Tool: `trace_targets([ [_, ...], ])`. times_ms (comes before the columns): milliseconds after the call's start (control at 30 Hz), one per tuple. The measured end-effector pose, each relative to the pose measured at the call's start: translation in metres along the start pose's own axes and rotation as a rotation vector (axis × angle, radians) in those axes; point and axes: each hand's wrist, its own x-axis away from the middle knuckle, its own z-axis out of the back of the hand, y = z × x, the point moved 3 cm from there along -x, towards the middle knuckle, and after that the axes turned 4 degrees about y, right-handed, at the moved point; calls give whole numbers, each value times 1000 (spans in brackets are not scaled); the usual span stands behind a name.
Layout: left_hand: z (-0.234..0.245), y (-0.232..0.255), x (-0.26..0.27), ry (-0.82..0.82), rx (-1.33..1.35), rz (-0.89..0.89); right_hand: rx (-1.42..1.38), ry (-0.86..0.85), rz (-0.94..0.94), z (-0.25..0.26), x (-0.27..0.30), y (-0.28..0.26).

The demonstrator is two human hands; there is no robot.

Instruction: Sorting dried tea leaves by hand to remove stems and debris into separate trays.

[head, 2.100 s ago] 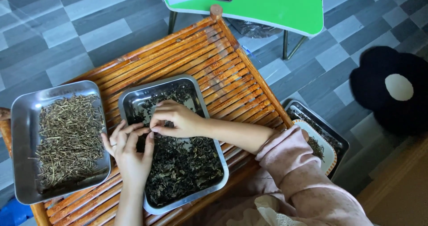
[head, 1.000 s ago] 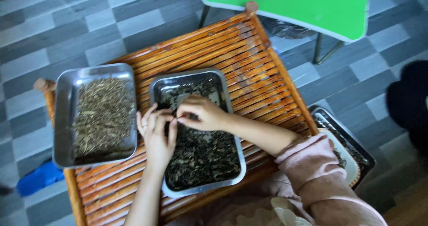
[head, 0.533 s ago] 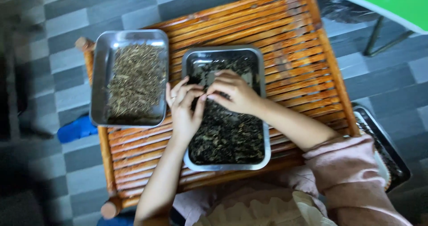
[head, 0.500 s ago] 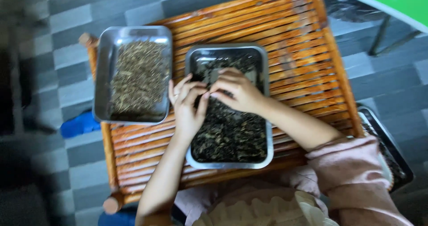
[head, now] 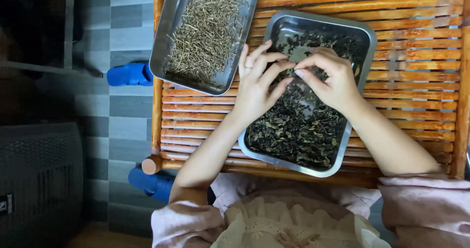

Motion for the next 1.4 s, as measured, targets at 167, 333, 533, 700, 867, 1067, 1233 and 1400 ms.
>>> trace_targets([
  [167, 1, 5, -2, 4, -22, -34, -86, -25, -49, -1, 0, -1],
  [333, 3, 7, -4, 14, -27, -55, -107, -35, -48, 0, -2, -6],
  [533, 2, 2, -3, 38, 22, 9, -80, -7, -50, 0, 0, -4],
  [700, 2, 2, -3, 28, 101, 93, -44, 18, 39, 3, -2, -8],
  [867, 1, 2, -1, 22, 141, 128, -15, 21, 113, 1, -1, -10],
  [1067, 1, 2, -1, 18, 138, 124, 73, 28, 157, 1, -2, -15],
  [1233, 0, 5, -1, 19, 30, 47, 89, 24, 201, -2, 3, -7],
  [1400, 0, 8, -1, 15, 3, 20, 104, 19, 216, -2, 3, -8],
])
